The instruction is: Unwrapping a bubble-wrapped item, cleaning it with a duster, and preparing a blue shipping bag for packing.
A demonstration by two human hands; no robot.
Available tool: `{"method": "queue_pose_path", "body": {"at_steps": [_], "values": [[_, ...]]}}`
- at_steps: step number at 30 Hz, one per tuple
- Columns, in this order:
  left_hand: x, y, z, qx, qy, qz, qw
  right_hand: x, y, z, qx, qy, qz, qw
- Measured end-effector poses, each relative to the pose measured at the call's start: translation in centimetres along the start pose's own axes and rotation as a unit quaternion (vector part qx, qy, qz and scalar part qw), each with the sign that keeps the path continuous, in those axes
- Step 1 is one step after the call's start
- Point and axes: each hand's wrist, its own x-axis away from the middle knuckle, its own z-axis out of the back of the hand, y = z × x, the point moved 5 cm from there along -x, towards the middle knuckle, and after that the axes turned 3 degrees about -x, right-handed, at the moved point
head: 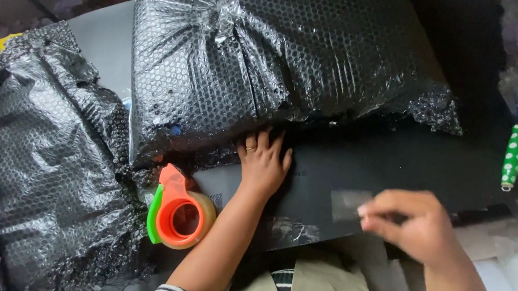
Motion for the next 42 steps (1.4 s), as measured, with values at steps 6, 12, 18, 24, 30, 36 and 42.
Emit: {"method": "queue_pose_path", "body": {"at_steps": [6,12,18,24,30,36,42], "values": [[-0.6,0.3,1.0,-0.02,0.028,0.001,0.999,-8.4,8.3,-5.1,-0.032,0.073,-0.083,0.993],[-1.1,0.5,2.6,0.004,0.013,0.004,1.0,-12.9,11.7,-7.1,0.057,0.12,-0.155,0.979],[-1.2,0.5,2.6,-0.001,0.032,0.01,0.999,-13.3,12.5,-8.1,0.109,0.185,-0.21,0.954],[-0.7,0.2,1.1,-0.019,0.038,0.003,0.999,-13.3,11.8,-8.2,0.125,0.198,-0.122,0.965],[-1.0,0.4,2.0,-0.01,0.017,0.015,1.0,-12.7,10.4,-7.9,0.149,0.219,-0.021,0.964],[-0.8,0.4,1.7,-0.011,0.02,0.014,1.0,-12.6,9.6,-8.0,0.25,0.248,0.025,0.936],[-1.0,0.5,2.5,-0.003,0.016,0.007,1.0,-12.4,8.8,-7.8,0.261,0.225,0.101,0.933]]}}
